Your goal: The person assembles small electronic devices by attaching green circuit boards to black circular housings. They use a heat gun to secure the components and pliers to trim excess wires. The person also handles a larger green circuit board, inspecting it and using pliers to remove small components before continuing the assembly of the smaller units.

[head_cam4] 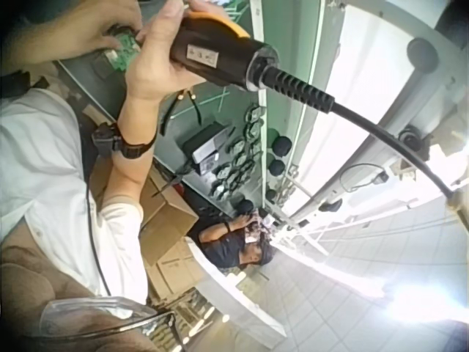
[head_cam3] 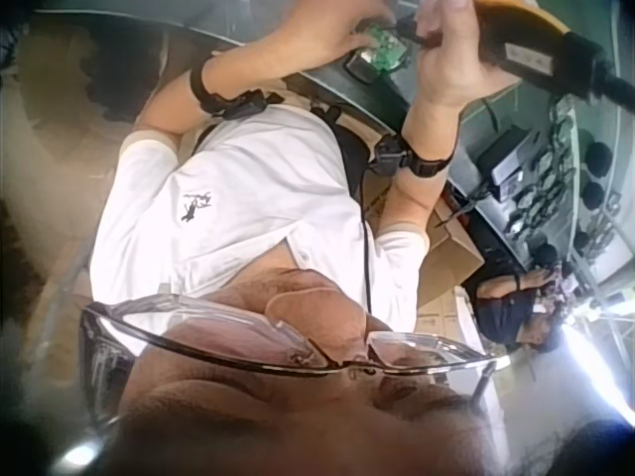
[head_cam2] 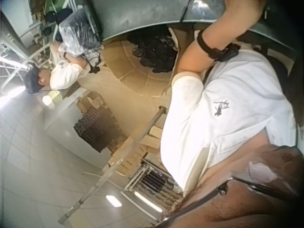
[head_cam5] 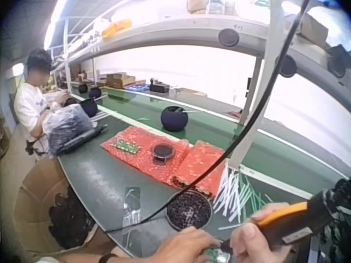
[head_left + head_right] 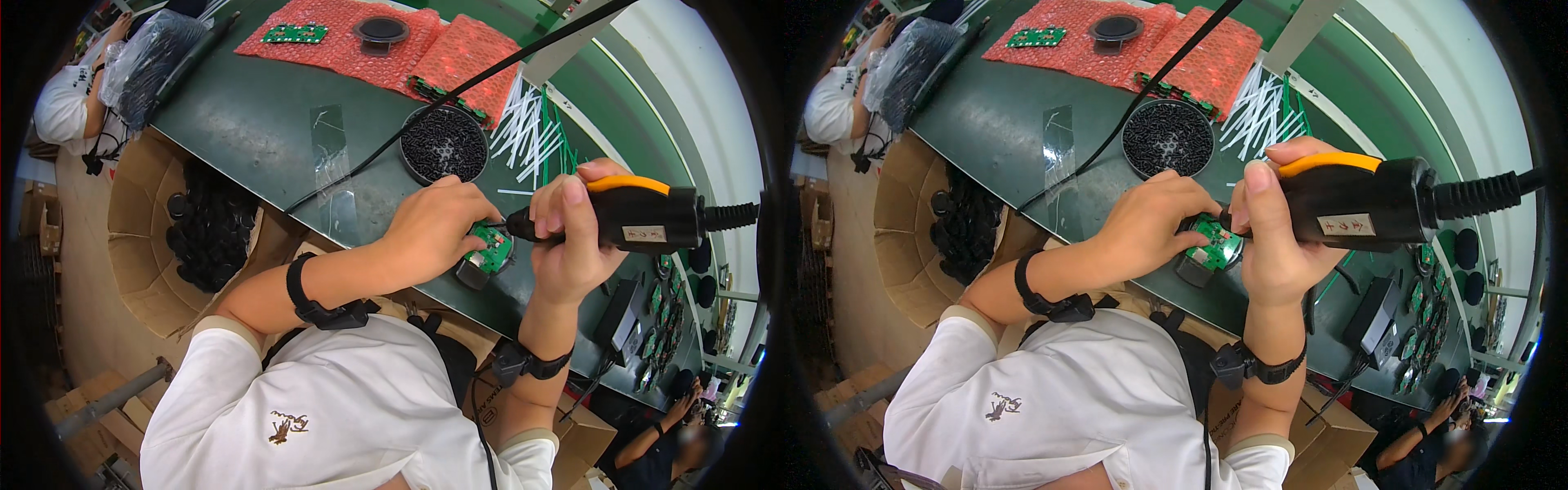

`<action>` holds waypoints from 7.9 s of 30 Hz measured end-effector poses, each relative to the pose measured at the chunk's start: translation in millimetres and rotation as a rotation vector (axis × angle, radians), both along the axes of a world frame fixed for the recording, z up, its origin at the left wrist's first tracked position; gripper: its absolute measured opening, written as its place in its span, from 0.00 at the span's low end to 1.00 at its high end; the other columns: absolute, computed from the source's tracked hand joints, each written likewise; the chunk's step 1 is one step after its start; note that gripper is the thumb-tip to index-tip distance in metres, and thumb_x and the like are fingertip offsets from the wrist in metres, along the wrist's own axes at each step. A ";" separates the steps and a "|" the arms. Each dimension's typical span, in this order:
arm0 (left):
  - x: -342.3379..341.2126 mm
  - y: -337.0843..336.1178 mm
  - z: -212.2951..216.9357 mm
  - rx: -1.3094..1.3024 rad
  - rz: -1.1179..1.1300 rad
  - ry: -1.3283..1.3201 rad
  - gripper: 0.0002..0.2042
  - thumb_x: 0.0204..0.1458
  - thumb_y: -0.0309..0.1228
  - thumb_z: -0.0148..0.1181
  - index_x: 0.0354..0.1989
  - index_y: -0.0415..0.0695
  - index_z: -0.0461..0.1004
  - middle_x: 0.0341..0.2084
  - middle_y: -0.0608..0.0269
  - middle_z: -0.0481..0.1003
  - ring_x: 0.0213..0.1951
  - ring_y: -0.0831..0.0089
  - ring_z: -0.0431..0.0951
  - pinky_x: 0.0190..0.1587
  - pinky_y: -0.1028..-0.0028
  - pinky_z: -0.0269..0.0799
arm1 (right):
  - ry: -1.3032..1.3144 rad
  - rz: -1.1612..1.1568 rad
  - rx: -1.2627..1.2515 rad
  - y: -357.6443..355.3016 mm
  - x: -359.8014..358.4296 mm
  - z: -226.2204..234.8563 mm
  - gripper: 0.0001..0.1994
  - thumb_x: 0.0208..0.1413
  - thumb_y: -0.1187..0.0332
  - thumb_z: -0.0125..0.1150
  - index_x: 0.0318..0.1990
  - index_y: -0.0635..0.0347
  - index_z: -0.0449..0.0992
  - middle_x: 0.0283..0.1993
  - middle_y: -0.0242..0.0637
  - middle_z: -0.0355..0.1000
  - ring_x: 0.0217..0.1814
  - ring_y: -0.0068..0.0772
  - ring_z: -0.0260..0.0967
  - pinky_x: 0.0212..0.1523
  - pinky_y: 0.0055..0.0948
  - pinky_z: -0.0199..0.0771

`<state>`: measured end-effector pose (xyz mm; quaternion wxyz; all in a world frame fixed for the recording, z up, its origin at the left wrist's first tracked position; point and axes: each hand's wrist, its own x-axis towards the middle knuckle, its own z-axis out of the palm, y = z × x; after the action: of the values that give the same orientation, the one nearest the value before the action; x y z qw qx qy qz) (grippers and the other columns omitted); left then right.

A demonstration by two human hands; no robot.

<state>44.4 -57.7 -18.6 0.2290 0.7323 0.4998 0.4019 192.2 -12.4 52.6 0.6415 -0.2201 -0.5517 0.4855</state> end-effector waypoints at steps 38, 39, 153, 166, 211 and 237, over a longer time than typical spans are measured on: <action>4.7 -6.3 -3.5 -0.025 0.025 -0.035 0.20 0.46 0.26 0.73 0.49 0.44 0.79 0.38 0.58 0.77 0.43 0.55 0.77 0.45 0.60 0.74 | -0.585 -0.136 0.043 1.7 43.3 1.5 0.29 0.57 0.72 0.71 0.65 0.68 0.68 0.51 0.44 0.78 0.53 0.36 0.76 0.56 0.34 0.74; 5.6 -7.0 -2.4 0.000 0.041 -0.029 0.20 0.46 0.26 0.74 0.49 0.44 0.78 0.37 0.58 0.77 0.42 0.55 0.78 0.45 0.59 0.75 | -0.906 -0.200 -0.018 -5.5 54.8 0.5 0.28 0.55 0.69 0.73 0.63 0.68 0.71 0.49 0.46 0.77 0.50 0.37 0.78 0.53 0.35 0.75; 34.9 -32.8 90.2 0.012 -0.340 0.259 0.32 0.39 0.30 0.77 0.57 0.46 0.74 0.36 0.63 0.72 0.41 0.63 0.75 0.47 0.63 0.62 | 0.122 0.060 -0.262 -65.2 94.1 -53.3 0.11 0.69 0.71 0.52 0.31 0.63 0.69 0.34 0.32 0.63 0.35 0.23 0.62 0.67 0.54 0.71; 36.4 -34.7 104.4 -0.027 -0.371 0.404 0.33 0.40 0.33 0.79 0.58 0.42 0.73 0.45 0.57 0.71 0.52 0.57 0.70 0.52 0.59 0.62 | -1.695 -0.660 0.011 -49.9 174.5 -35.1 0.31 0.44 0.57 0.79 0.55 0.64 0.77 0.56 0.38 0.72 0.59 0.44 0.68 0.53 0.43 0.67; 12.8 -9.2 79.7 0.062 0.133 -0.062 0.03 0.58 0.25 0.63 0.35 0.40 0.76 0.25 0.59 0.77 0.28 0.62 0.77 0.32 0.65 0.70 | -1.399 -0.645 0.054 -72.5 153.5 -42.0 0.21 0.48 0.67 0.76 0.50 0.62 0.79 0.41 0.42 0.74 0.41 0.46 0.74 0.43 0.41 0.74; -29.9 -36.8 14.5 -0.043 0.134 -0.082 0.16 0.54 0.19 0.64 0.52 0.42 0.79 0.28 0.62 0.75 0.23 0.73 0.74 0.29 0.72 0.70 | -1.055 -0.516 0.019 -30.0 140.9 12.9 0.36 0.28 0.66 0.87 0.48 0.63 0.71 0.59 0.52 0.69 0.61 0.50 0.70 0.62 0.41 0.70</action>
<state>14.5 -94.5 -4.1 0.2372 0.6750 0.5465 0.4351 333.1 -42.3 65.5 0.3797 -0.5535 -0.7291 0.1336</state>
